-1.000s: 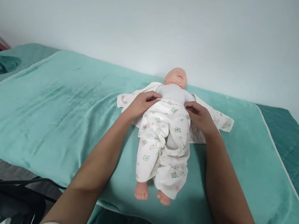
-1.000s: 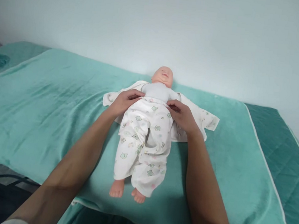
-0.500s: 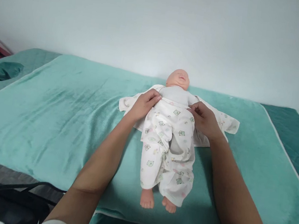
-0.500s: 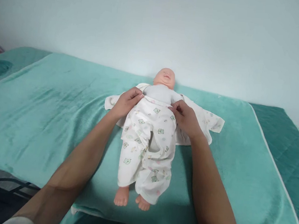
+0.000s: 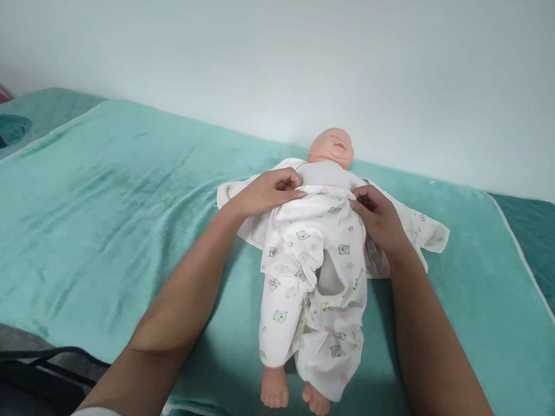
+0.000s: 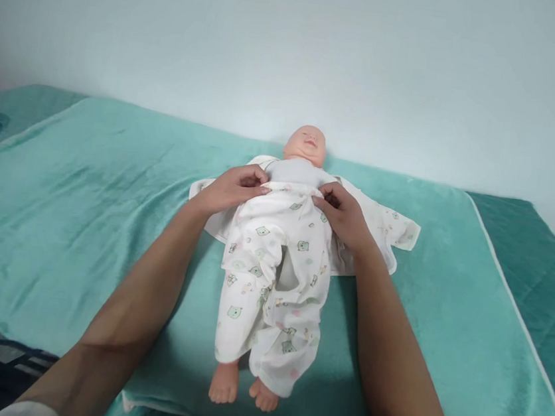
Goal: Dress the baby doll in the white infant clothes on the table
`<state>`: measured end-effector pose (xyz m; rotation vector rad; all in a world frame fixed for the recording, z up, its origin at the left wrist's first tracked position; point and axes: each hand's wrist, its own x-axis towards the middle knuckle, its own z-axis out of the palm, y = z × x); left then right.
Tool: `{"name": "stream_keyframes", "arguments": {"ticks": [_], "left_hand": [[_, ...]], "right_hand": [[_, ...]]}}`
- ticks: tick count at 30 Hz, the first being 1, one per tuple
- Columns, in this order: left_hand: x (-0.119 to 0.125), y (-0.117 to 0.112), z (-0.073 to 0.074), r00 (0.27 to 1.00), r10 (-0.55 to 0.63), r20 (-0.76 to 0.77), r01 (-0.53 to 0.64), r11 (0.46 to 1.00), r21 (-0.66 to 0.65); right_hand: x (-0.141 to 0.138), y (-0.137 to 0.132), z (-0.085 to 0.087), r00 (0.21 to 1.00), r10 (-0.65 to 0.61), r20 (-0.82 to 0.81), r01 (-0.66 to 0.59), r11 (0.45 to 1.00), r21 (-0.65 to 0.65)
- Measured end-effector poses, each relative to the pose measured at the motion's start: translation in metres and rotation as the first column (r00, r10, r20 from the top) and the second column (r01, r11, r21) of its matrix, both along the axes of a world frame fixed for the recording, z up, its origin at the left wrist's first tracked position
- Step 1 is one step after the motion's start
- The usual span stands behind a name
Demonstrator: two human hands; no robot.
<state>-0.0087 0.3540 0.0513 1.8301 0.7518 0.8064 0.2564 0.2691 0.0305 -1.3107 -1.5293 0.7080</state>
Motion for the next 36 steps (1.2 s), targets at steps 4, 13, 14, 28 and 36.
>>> {"name": "stream_keyframes", "arguments": {"ticks": [4, 13, 14, 28, 36], "left_hand": [[0.001, -0.002, -0.002, 0.999, 0.031, 0.020, -0.032, 0.999, 0.022], [0.018, 0.018, -0.023, 0.962, 0.250, 0.114, -0.253, 0.967, 0.013], [0.019, 0.020, -0.024, 0.958, 0.263, 0.115, -0.267, 0.964, 0.016], [0.032, 0.028, -0.035, 0.929, 0.370, 0.014, -0.348, 0.861, 0.370], [0.027, 0.035, -0.031, 0.934, 0.341, -0.109, -0.282, 0.888, 0.362]], "right_hand": [[-0.001, 0.000, 0.003, 0.997, -0.012, 0.072, -0.001, 0.985, 0.175], [-0.009, 0.017, -0.001, 0.979, -0.190, 0.073, 0.184, 0.979, 0.086], [-0.010, 0.021, 0.000, 0.969, -0.227, 0.096, 0.219, 0.972, 0.090], [-0.009, 0.049, 0.002, 0.928, -0.207, 0.311, 0.140, 0.965, 0.223], [-0.002, 0.062, -0.011, 0.944, -0.147, 0.295, 0.057, 0.955, 0.292]]}}
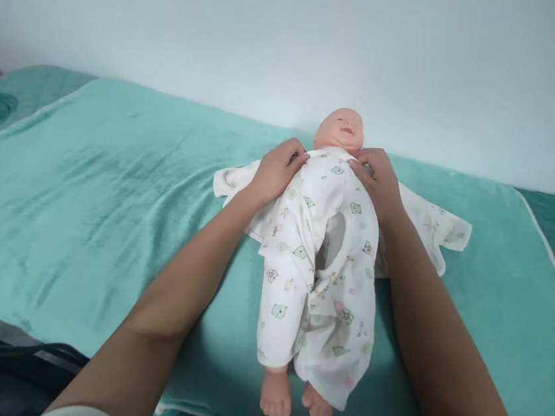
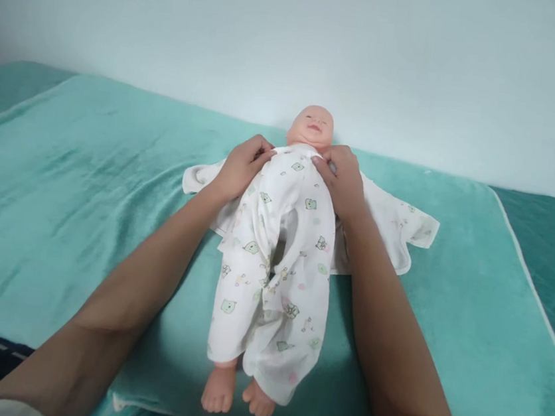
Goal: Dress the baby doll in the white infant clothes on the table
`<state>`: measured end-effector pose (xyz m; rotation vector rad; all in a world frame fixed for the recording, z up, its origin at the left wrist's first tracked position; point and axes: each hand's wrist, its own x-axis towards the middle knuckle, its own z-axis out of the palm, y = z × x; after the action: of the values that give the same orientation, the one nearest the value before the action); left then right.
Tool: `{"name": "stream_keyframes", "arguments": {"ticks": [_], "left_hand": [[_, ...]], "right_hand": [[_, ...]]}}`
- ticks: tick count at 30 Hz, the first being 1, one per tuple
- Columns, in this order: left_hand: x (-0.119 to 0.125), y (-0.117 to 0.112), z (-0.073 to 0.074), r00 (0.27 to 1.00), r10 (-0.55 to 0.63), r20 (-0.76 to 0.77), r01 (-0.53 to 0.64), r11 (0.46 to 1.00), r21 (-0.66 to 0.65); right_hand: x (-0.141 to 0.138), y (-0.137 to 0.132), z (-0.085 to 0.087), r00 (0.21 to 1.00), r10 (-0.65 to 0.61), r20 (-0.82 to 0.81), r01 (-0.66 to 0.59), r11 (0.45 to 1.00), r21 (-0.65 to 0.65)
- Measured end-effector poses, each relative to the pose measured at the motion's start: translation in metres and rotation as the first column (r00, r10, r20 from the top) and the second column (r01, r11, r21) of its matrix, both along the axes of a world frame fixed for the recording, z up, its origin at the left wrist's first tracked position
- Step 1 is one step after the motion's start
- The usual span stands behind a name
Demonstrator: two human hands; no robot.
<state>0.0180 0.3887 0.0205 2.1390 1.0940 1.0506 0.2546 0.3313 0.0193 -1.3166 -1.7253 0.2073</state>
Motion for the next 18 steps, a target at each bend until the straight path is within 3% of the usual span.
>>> {"name": "stream_keyframes", "arguments": {"ticks": [5, 10, 14, 18], "left_hand": [[0.003, 0.017, 0.001, 0.991, 0.132, -0.034, -0.133, 0.991, -0.018], [0.005, 0.035, -0.006, 0.983, 0.182, -0.024, -0.183, 0.983, -0.032], [0.007, 0.038, -0.011, 0.987, 0.146, -0.061, -0.148, 0.989, -0.027], [0.007, 0.023, -0.008, 0.994, 0.076, -0.080, -0.078, 0.997, -0.024]], "right_hand": [[0.000, 0.007, 0.002, 0.998, -0.058, 0.018, 0.059, 0.995, -0.077], [0.003, 0.023, 0.004, 0.978, -0.156, 0.142, 0.164, 0.985, -0.048], [0.003, 0.029, 0.003, 0.978, -0.173, 0.116, 0.176, 0.984, -0.023], [0.001, 0.026, 0.003, 0.985, -0.166, 0.034, 0.168, 0.984, -0.056]]}}
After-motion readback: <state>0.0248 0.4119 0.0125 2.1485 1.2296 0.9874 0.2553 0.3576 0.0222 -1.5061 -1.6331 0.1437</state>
